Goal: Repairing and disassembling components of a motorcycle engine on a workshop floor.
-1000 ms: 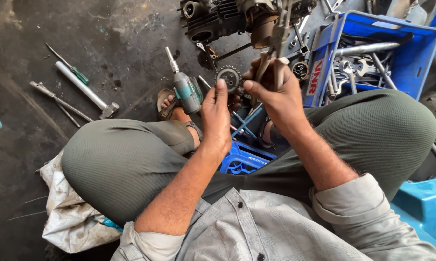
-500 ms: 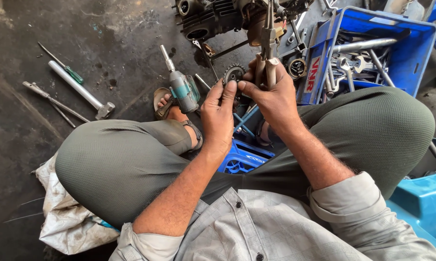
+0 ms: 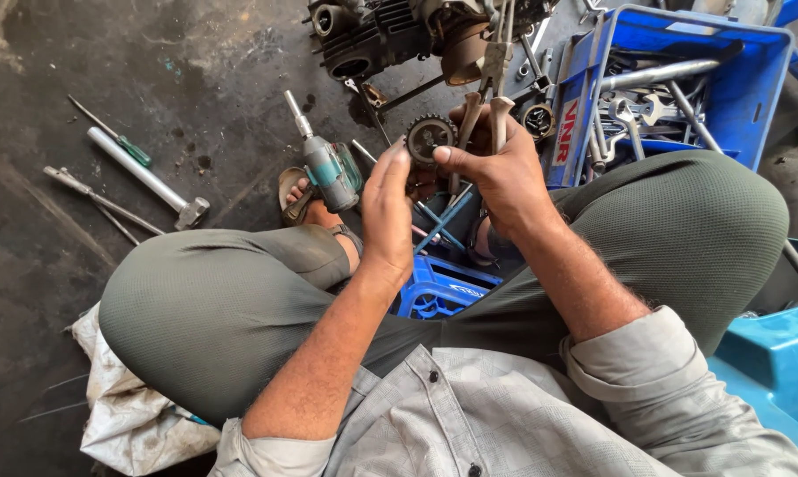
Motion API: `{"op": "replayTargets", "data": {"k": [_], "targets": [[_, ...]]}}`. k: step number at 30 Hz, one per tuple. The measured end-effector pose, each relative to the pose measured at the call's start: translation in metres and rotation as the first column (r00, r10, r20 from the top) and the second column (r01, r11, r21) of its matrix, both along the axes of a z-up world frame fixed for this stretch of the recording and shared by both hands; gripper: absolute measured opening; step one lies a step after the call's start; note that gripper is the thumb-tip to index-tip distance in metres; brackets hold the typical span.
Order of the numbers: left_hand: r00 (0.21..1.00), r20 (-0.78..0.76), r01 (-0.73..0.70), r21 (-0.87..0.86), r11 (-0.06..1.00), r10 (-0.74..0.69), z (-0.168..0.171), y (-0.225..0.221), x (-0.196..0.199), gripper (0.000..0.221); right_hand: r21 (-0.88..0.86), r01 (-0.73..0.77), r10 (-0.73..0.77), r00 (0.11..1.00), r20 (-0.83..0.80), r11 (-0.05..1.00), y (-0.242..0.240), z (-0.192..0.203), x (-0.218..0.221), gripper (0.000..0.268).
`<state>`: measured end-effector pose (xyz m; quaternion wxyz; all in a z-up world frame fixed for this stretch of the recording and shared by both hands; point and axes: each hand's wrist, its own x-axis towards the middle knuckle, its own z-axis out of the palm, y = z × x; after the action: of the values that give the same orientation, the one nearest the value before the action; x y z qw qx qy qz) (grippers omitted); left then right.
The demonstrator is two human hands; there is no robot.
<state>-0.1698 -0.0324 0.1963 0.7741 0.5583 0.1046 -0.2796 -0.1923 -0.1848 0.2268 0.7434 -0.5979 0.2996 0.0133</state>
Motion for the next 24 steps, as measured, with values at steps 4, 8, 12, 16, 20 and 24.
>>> {"op": "replayTargets", "data": {"k": [4, 8, 12, 16, 20, 24], "targets": [[0.996, -0.019, -0.085, -0.140, 0.987, 0.083, -0.026, 0.004, -0.001, 0.039, 0.033, 0.053, -0.054, 0.998, 0.014, 0.998, -0.002, -0.005, 0.000, 0.050], [0.990, -0.029, -0.138, -0.072, 0.988, 0.136, -0.010, 0.002, 0.005, 0.043, -0.008, 0.046, -0.046, 0.999, -0.015, 0.999, -0.002, -0.006, 0.000, 0.051], [0.978, -0.075, -0.193, 0.022, 0.981, 0.194, 0.010, 0.003, 0.010, 0.036, -0.046, 0.025, -0.026, 0.999, -0.024, 0.999, 0.000, -0.003, 0.000, 0.052], [0.977, -0.040, -0.205, 0.097, 0.974, 0.210, 0.006, 0.008, 0.014, 0.023, -0.076, 0.014, -0.017, 0.999, -0.034, 0.997, 0.002, 0.001, 0.001, 0.052], [0.975, -0.008, -0.218, 0.128, 0.967, 0.221, -0.006, 0.011, 0.017, 0.020, -0.077, -0.003, -0.001, 0.999, -0.053, 0.997, 0.001, 0.002, 0.002, 0.052], [0.984, 0.036, -0.178, 0.074, 0.981, 0.176, 0.002, 0.007, 0.016, 0.023, -0.084, 0.003, -0.008, 0.998, -0.059, 0.997, 0.002, 0.002, 0.003, 0.051]]}}
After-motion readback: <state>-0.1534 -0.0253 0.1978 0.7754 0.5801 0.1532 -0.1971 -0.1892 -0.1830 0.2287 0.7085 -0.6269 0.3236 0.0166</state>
